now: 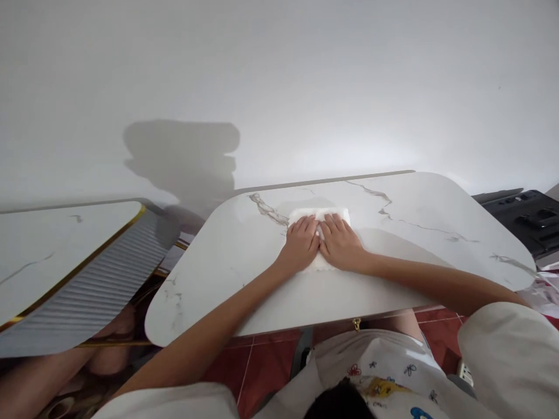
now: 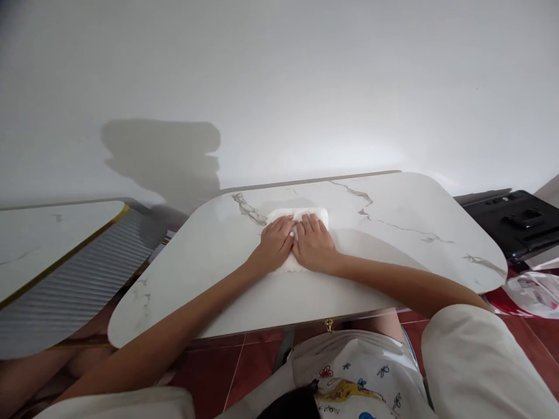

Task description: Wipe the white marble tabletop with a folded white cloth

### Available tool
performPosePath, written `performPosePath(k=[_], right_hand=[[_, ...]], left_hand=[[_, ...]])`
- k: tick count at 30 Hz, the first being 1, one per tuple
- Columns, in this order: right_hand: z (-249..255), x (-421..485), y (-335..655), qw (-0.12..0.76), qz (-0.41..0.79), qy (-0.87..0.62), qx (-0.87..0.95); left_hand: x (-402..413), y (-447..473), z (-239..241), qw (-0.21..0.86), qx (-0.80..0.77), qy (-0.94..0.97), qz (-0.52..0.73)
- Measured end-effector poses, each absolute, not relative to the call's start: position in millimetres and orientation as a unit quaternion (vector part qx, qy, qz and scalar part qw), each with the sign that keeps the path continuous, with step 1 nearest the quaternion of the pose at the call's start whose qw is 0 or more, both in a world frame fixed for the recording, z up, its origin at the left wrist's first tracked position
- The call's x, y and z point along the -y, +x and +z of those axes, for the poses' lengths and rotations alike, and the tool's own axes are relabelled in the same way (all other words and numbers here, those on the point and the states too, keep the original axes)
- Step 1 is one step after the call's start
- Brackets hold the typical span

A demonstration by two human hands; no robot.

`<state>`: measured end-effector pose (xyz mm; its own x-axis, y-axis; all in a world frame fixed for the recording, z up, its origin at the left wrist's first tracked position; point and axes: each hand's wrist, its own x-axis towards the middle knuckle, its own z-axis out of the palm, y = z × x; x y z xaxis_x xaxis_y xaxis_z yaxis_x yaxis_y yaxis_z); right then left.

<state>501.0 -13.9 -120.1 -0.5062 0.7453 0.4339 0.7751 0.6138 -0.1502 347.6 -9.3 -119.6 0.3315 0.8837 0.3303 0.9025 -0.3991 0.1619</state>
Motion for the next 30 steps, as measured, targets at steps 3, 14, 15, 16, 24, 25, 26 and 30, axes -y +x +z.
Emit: performPosePath(k=[3,14,15,16,24,25,26,30], right_hand=[[-117.6,43.3,507.7,0.227,-0.03,-0.424,0.876],[-119.7,99.4,574.2,0.21,-0.016,-0.428,0.879],[-120.8,95.0,580.6,0.206,-0.019,-0.431,0.878],[-121.5,88.7,586.5,0.201,-0.023,-0.434,0.878],[-115.6,1.1,602.8,0.187,-0.039,-0.455,0.87],[-115.3,-12.1,600.9,0.186,-0.04,-0.459,0.868],[-115.5,-25.4,598.5,0.186,-0.042,-0.463,0.866],[-118.3,-77.7,583.8,0.194,-0.044,-0.467,0.862]], left_hand=[[42.5,352.8,-119.7,0.009,0.561,-0.809,-0.176],[100.5,408.7,-111.2,-0.088,0.542,-0.808,-0.213],[95.9,414.6,-109.5,-0.098,0.542,-0.806,-0.217],[89.9,420.8,-108.0,-0.105,0.542,-0.804,-0.221],[10.1,461.2,-105.8,-0.073,0.564,-0.796,-0.209],[-2.7,462.4,-106.1,-0.065,0.567,-0.794,-0.21],[-15.7,462.4,-106.3,-0.059,0.568,-0.793,-0.212],[-63.9,451.2,-106.9,-0.037,0.57,-0.789,-0.225]])
